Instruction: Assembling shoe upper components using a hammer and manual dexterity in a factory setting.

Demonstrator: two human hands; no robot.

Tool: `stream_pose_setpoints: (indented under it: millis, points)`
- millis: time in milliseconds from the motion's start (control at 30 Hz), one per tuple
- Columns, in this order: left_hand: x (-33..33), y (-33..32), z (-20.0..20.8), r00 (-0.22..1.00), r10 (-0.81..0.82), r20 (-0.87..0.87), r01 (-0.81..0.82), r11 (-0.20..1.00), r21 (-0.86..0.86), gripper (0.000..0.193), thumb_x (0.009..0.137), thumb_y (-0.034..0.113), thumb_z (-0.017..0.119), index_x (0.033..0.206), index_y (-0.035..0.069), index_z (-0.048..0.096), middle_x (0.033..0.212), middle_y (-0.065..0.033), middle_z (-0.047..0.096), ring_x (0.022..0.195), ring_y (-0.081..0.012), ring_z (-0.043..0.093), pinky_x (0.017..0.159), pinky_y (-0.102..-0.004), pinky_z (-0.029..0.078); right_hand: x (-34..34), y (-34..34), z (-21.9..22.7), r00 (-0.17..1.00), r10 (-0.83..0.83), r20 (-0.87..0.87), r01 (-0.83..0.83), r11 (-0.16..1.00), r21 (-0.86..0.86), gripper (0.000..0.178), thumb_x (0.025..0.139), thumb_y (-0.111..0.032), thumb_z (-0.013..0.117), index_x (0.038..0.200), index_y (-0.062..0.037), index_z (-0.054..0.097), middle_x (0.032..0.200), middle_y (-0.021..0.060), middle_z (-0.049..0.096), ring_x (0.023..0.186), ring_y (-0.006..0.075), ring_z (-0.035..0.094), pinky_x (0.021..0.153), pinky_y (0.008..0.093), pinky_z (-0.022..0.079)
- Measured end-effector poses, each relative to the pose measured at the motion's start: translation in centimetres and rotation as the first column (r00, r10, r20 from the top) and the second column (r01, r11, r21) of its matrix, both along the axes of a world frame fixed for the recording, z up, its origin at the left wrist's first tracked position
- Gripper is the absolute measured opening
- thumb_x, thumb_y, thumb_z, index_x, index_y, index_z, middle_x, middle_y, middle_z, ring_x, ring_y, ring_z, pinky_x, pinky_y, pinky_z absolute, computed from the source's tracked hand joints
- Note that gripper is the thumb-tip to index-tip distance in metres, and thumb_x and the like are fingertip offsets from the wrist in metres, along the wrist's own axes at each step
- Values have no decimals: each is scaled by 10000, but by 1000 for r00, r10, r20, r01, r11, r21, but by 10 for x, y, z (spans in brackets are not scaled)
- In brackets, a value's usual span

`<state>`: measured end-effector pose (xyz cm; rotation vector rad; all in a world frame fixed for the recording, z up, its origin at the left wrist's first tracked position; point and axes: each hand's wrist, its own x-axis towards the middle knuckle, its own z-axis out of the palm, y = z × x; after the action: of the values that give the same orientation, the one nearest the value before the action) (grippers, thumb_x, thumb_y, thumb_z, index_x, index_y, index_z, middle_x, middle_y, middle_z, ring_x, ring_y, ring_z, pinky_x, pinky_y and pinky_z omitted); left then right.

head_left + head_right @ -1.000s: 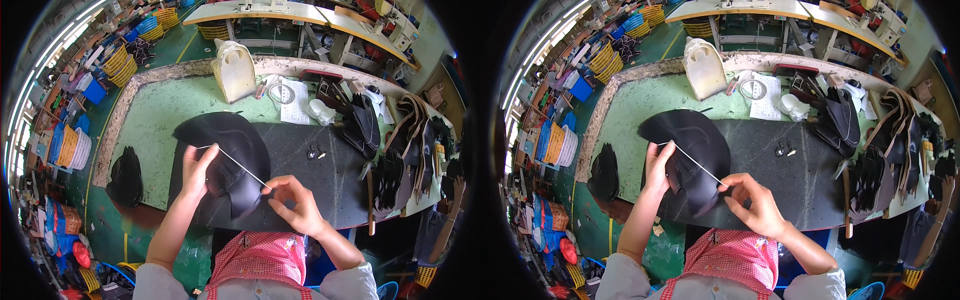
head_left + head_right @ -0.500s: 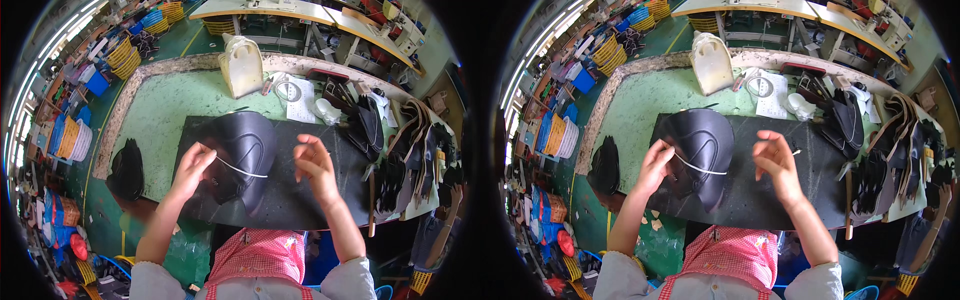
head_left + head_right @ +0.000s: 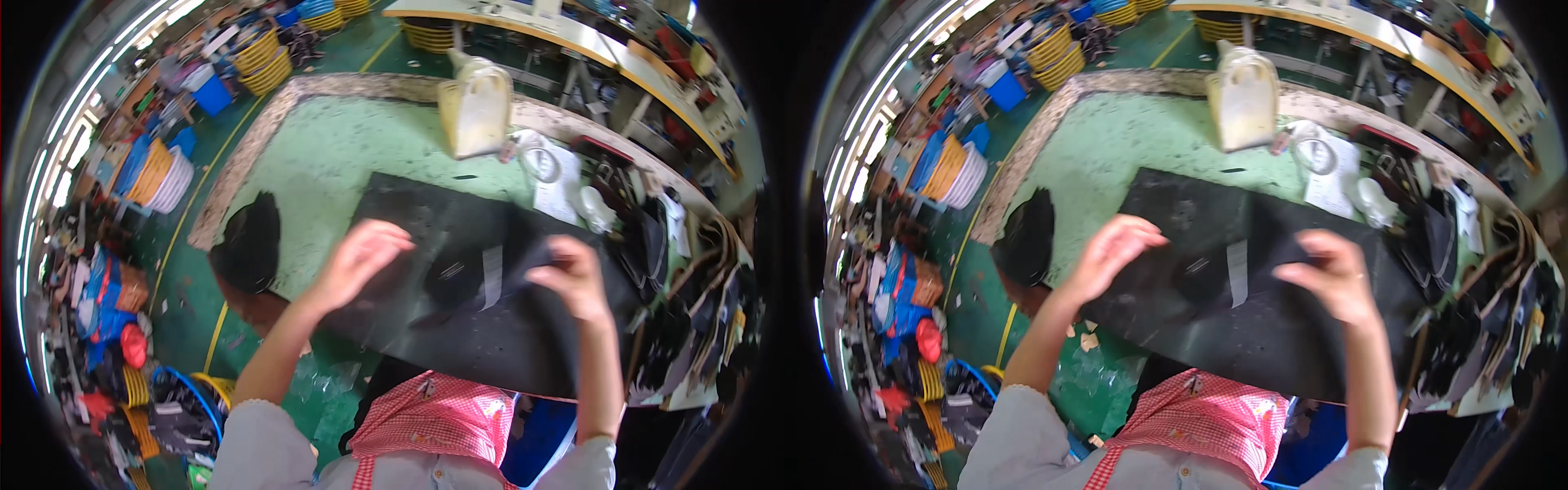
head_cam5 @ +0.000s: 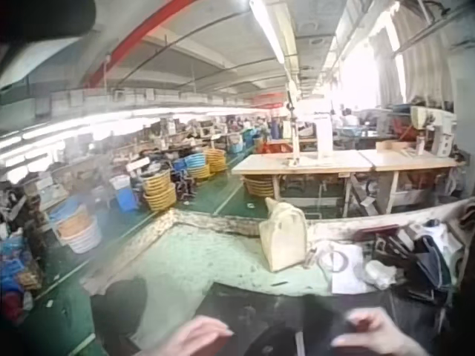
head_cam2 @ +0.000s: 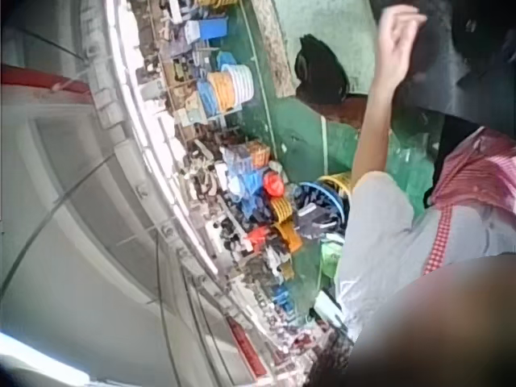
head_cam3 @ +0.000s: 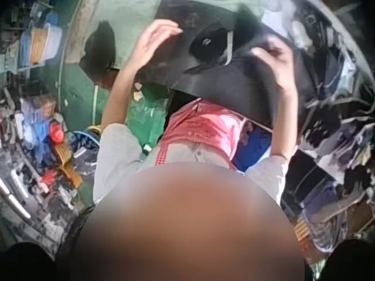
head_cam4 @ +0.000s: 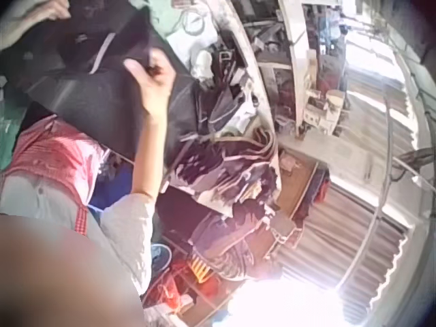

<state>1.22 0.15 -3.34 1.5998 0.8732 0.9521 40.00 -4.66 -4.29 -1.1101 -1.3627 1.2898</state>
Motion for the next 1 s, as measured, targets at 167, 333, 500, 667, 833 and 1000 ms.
stream_pose_setpoints:
  millis: [167, 333, 500, 667, 833, 1000]
  points:
    - [-222, -14, -23, 435, 896, -84, -868, 443, 223, 211, 970, 155, 655, 1164, 72, 640, 1023, -47, 649, 906, -122, 621, 737, -253, 505, 191, -36, 17, 630, -645, -432, 720, 694, 15, 350, 986, -70, 642, 1333, -53, 597, 1258, 91, 678, 1128, 185, 674, 997, 364, 553]
    - [-337, -48, -64, 482, 855, -192, -707, 250, -661, 686, 836, 595, 737, 1343, 176, 542, 1137, -34, 574, 961, -222, 566, 867, -420, 466, 271, -52, 11, 217, -939, 265, 884, 305, 356, 525, 984, -131, 675, 1453, 7, 483, 1485, 148, 496, 1276, 241, 564, 1032, 333, 462]
    - [-313, -32, -79, 573, 785, -236, -709, 331, -623, 696, 824, 601, 746, 1325, 153, 568, 1227, -62, 632, 1052, -241, 622, 841, -398, 503, 94, -61, 8, 626, -605, 493, 388, 789, 475, 355, 921, -174, 673, 1240, -18, 686, 1281, 127, 674, 1227, 237, 612, 1070, 366, 435]
    - [-293, -22, -81, 401, 898, -180, -903, 355, -242, 666, 838, 315, 829, 1362, 41, 522, 1280, -124, 630, 1074, -264, 664, 902, -403, 538, -56, -14, 0, 676, -153, 721, -301, 835, 460, 688, 907, -436, 688, 1423, -14, 517, 1511, 206, 474, 1429, 372, 424, 1189, 495, 330]
    - [-261, -2, -81, 487, 873, 23, -864, 486, -131, 625, 844, 146, 822, 1356, -51, 522, 1298, -119, 625, 1123, -263, 650, 975, -376, 544, -146, -74, -14, 729, 307, 612, -652, 586, 482, 562, 875, -344, 716, 1331, -41, 590, 1452, 198, 522, 1346, 335, 520, 1144, 469, 413]
    - [-206, 25, -48, 603, 741, 297, -561, 658, -503, 486, 919, 149, 728, 1350, -12, 569, 1321, -115, 634, 1165, -264, 644, 983, -408, 544, -64, -78, -8, 801, -70, 594, -256, 858, 446, 191, 891, -148, 685, 1067, -74, 673, 1054, 113, 695, 967, 315, 687, 818, 406, 571]
